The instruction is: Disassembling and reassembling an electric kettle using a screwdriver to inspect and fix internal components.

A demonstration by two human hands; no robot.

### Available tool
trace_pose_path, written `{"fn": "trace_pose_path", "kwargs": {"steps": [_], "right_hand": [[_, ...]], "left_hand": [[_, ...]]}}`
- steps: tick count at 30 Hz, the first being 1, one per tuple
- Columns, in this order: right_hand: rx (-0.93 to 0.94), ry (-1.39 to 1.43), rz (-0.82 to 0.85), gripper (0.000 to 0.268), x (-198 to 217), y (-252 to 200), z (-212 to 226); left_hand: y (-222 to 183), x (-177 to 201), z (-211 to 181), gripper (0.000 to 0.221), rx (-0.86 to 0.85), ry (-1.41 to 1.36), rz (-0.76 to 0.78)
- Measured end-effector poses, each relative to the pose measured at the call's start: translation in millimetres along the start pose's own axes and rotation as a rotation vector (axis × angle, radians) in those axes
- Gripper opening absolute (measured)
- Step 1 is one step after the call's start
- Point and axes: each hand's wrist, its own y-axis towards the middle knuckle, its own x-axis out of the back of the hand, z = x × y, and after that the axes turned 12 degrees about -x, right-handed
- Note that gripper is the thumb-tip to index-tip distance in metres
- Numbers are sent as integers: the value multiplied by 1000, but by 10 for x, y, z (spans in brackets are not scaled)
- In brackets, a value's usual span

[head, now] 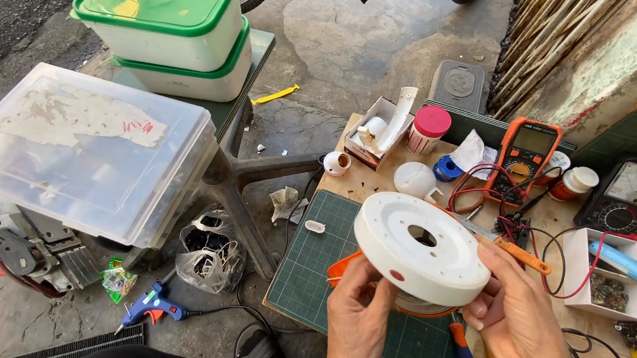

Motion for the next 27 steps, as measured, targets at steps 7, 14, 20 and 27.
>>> {"fn": "trace_pose_path", "kwargs": {"steps": [7,14,20,27], "right_hand": [[-47,82,-8,33,54,115,-123],[-66,120,32,30,76,198,-188],[-103,111,63,25,116,226,-219],[121,243,166,28,301,210,-49]], "left_hand": [[75,82,240,26,-33,-287,51],[175,27,74,25,-97,-305,85],[202,47,-12,7,-367,34,168],[73,140,-278,11,-265,230,92]]}}
